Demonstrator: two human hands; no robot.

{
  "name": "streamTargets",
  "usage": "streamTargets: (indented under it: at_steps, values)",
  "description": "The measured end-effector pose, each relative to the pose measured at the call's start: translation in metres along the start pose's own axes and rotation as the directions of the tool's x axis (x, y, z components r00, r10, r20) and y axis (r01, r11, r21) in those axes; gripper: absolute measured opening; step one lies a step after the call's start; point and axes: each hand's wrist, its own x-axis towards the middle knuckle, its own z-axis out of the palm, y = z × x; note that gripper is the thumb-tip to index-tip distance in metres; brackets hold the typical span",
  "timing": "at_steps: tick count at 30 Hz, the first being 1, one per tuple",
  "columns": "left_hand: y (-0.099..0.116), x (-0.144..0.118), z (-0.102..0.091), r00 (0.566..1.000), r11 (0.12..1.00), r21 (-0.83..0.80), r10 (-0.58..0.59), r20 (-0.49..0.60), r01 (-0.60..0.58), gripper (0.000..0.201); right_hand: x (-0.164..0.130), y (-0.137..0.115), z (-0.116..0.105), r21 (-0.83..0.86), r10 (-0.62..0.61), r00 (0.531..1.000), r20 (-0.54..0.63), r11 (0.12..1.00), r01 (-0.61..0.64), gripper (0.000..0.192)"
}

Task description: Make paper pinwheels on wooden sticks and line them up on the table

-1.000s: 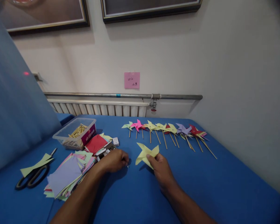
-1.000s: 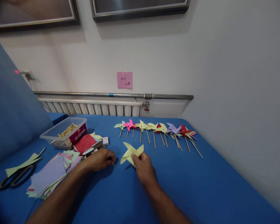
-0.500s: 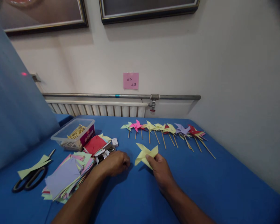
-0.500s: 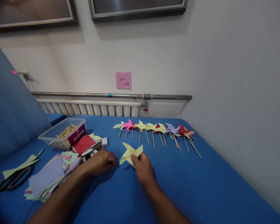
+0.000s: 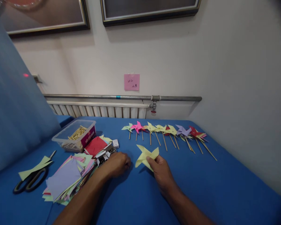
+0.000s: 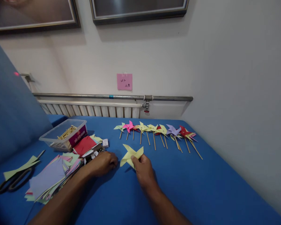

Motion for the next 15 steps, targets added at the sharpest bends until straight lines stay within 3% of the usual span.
streamTargets:
  at_steps: [10,13,15]
  values:
    - [-0.003,0.002,0.006,0.999,0.999,0.027,-0.032,-0.024,0.032,0.021,0.003,0.004,-0.003,-0.027,0.015,1.000,-0.007,1.000,-0.015,0.048]
    - [-0.007,-0.001,0.002,0.992,0.998,-0.043,-0.059,-0.109,0.055,0.019,0.006,0.008,-0.004,-0.061,-0.002,1.000,-0.016,0.998,0.001,0.049]
    - [-0.006,-0.003,-0.003,0.975,0.981,-0.187,-0.082,-0.208,0.043,0.017,0.008,0.011,-0.005,-0.092,-0.031,0.999,-0.011,0.995,0.030,0.050]
